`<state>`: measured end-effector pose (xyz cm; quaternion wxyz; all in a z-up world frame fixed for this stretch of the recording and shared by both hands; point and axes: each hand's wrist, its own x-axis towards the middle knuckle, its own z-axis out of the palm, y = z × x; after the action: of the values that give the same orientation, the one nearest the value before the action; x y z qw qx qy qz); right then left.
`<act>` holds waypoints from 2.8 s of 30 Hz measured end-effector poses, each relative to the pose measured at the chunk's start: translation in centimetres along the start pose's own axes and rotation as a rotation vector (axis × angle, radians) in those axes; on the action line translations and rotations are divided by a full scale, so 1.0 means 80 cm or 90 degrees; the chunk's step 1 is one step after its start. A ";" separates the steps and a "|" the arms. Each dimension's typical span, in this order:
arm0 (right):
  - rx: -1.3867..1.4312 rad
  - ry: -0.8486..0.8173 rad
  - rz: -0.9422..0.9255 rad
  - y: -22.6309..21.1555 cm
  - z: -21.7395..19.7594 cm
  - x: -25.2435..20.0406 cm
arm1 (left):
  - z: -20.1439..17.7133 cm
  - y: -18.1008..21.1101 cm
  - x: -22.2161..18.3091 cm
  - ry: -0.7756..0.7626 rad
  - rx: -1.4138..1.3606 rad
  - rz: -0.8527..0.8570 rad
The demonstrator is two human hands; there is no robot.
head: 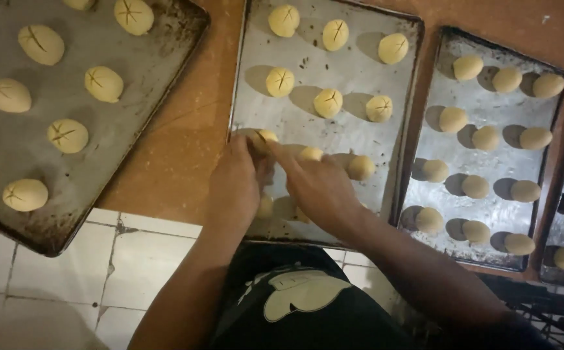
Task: Scoring individual dough balls on baking trays using a small blade to create a cross pattern.
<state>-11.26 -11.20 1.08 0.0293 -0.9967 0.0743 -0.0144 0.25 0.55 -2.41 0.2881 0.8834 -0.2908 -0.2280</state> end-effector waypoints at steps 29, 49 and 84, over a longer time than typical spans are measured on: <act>0.048 -0.085 0.076 0.009 -0.058 -0.045 | -0.006 0.002 0.026 0.014 -0.316 0.088; 0.121 -0.394 0.290 0.030 -0.117 -0.042 | 0.017 0.016 0.016 0.143 0.024 0.112; 0.180 -0.162 0.181 0.052 -0.074 -0.092 | 0.068 0.066 -0.006 0.050 0.091 0.112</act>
<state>-19.36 -14.52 6.57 0.1797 -0.9560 0.2068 0.1050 -5.26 -4.72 -2.86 0.2542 0.8811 -0.3710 -0.1461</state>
